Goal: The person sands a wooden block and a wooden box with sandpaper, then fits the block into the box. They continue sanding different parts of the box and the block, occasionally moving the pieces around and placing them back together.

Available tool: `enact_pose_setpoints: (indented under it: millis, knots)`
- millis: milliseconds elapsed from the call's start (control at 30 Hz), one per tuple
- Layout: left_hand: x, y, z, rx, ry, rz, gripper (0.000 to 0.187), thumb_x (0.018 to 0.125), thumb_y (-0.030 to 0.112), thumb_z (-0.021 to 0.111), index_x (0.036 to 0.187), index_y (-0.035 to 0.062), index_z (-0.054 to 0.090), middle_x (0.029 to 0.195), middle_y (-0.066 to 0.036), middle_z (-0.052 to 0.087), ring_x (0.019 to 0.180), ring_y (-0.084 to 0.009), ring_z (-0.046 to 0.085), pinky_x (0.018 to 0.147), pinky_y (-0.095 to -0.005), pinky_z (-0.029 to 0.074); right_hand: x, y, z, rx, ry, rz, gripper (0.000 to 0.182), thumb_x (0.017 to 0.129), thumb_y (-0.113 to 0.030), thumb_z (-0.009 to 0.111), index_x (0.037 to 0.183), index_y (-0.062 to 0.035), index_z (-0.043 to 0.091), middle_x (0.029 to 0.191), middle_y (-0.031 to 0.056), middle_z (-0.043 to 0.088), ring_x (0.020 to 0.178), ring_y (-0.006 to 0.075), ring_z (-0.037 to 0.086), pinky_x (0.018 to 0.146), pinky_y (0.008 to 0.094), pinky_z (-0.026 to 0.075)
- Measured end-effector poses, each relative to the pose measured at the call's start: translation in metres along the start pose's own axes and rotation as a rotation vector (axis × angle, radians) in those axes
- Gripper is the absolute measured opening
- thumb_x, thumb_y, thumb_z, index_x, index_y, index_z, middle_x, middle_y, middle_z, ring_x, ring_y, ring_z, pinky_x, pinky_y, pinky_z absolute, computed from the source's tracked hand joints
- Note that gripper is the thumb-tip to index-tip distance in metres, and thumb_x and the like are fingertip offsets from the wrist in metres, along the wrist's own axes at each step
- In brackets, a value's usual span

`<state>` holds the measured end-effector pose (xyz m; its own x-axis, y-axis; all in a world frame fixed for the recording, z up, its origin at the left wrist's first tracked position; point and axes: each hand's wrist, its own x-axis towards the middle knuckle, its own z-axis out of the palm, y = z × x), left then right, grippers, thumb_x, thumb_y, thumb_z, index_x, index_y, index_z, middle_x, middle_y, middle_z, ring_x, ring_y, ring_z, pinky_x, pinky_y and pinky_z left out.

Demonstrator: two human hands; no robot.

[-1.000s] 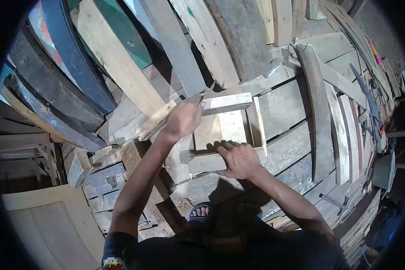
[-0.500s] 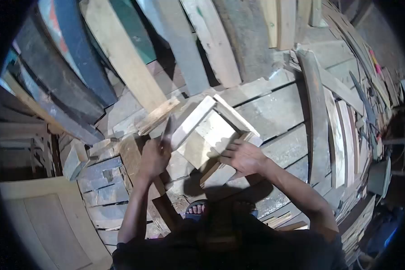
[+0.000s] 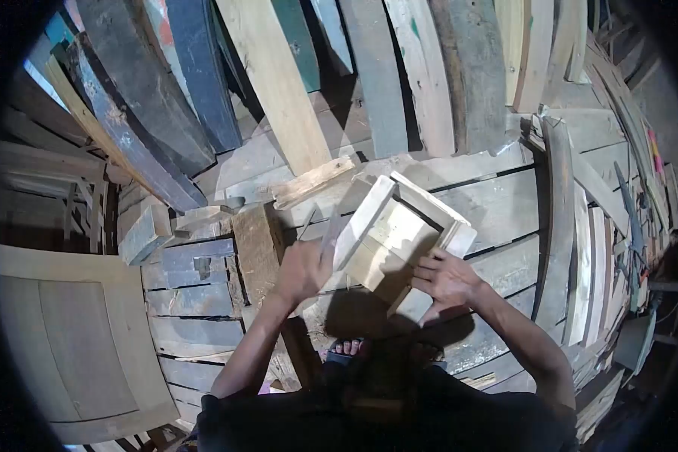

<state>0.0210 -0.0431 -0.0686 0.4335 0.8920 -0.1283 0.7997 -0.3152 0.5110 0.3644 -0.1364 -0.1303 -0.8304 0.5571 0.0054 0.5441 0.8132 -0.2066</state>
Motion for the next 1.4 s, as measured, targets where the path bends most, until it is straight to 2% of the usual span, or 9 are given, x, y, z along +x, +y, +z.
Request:
enact_pose_setpoints:
  millis: [333,500,800,933,1033,1133,1233,1300,1400]
  knots:
    - [0.074,0.022,0.033,-0.367,0.01,0.153,0.031,0.111,0.017,0.054,0.109,-0.0095,0.069,0.09,-0.039,0.066,0.09,-0.0583,0.067,0.079,-0.0608,0.053,-0.001,-0.017,0.004,0.057,-0.049,0.161,0.087,0.079,-0.085,0.058,0.128,-0.0135,0.071,0.121,0.0075,0.068,0.121,0.0275,0.062,0.108,0.0444,0.043]
    - [0.04,0.012,0.025,-0.26,-0.118,0.127,0.045,0.112,0.012,0.052,0.155,-0.001,0.055,0.118,-0.037,0.07,0.104,-0.0588,0.067,0.093,-0.0586,0.055,0.0,-0.022,0.005,0.036,-0.044,0.201,0.09,0.071,-0.083,0.066,0.129,-0.0136,0.067,0.122,0.0072,0.065,0.123,0.0269,0.06,0.108,0.0437,0.043]
    - [-0.011,-0.021,0.021,0.089,-0.029,0.471,0.059,0.102,0.006,0.057,0.157,-0.0141,0.047,0.155,-0.038,0.056,0.152,-0.0466,0.05,0.128,-0.0471,0.043,0.006,-0.027,0.003,0.006,-0.027,0.241,0.081,0.068,-0.068,0.081,0.129,-0.0151,0.071,0.123,0.0062,0.068,0.121,0.0266,0.062,0.104,0.0433,0.045]
    - [0.062,0.001,0.015,-0.052,-0.138,0.339,0.055,0.101,0.005,0.058,0.15,-0.0168,0.05,0.131,-0.044,0.065,0.123,-0.0538,0.067,0.11,-0.0523,0.055,0.013,-0.038,0.003,-0.015,-0.028,0.314,0.078,0.069,-0.063,0.087,0.129,-0.0151,0.072,0.123,0.0063,0.068,0.12,0.0275,0.063,0.103,0.0457,0.046]
    - [0.09,0.002,0.024,-0.149,-0.222,0.28,0.056,0.107,0.008,0.054,0.161,-0.0048,0.045,0.087,-0.039,0.064,0.085,-0.0585,0.066,0.085,-0.0597,0.054,0.016,-0.042,0.008,0.034,-0.068,0.394,0.082,0.065,-0.069,0.085,0.125,-0.0154,0.073,0.122,0.0085,0.068,0.123,0.0306,0.062,0.107,0.0492,0.045]
    - [0.07,-0.003,0.02,-0.146,-0.14,0.347,0.055,0.102,0.008,0.055,0.152,-0.0141,0.048,0.088,-0.035,0.069,0.081,-0.0565,0.07,0.078,-0.0602,0.058,0.014,-0.045,0.011,0.028,-0.038,0.407,0.082,0.067,-0.072,0.083,0.125,-0.0151,0.072,0.121,0.009,0.068,0.123,0.0306,0.062,0.106,0.0486,0.045]
    - [0.027,-0.007,-0.001,-0.097,-0.233,0.215,0.05,0.102,0.01,0.056,0.148,-0.0091,0.052,0.089,-0.036,0.069,0.083,-0.0556,0.07,0.079,-0.0593,0.058,0.016,-0.044,0.01,0.042,-0.046,0.381,0.083,0.068,-0.075,0.08,0.125,-0.0148,0.072,0.121,0.0095,0.068,0.123,0.0308,0.062,0.106,0.0476,0.045]
    - [0.001,-0.028,0.013,-0.167,0.037,0.298,0.037,0.102,0.011,0.056,0.135,-0.0058,0.061,0.087,-0.035,0.07,0.083,-0.0543,0.071,0.078,-0.0592,0.058,0.019,-0.044,0.002,0.048,-0.058,0.379,0.079,0.066,-0.066,0.088,0.125,-0.0149,0.072,0.12,0.0077,0.067,0.121,0.0289,0.061,0.105,0.0461,0.044]
    - [-0.047,-0.046,-0.009,-0.089,-0.28,0.08,0.034,0.11,0.026,0.051,0.106,-0.0012,0.072,0.087,-0.033,0.069,0.077,-0.0524,0.068,0.078,-0.0598,0.055,0.02,-0.044,-0.002,0.024,-0.054,0.369,0.077,0.064,-0.061,0.092,0.124,-0.0156,0.072,0.119,0.0066,0.067,0.121,0.0284,0.061,0.105,0.046,0.045]
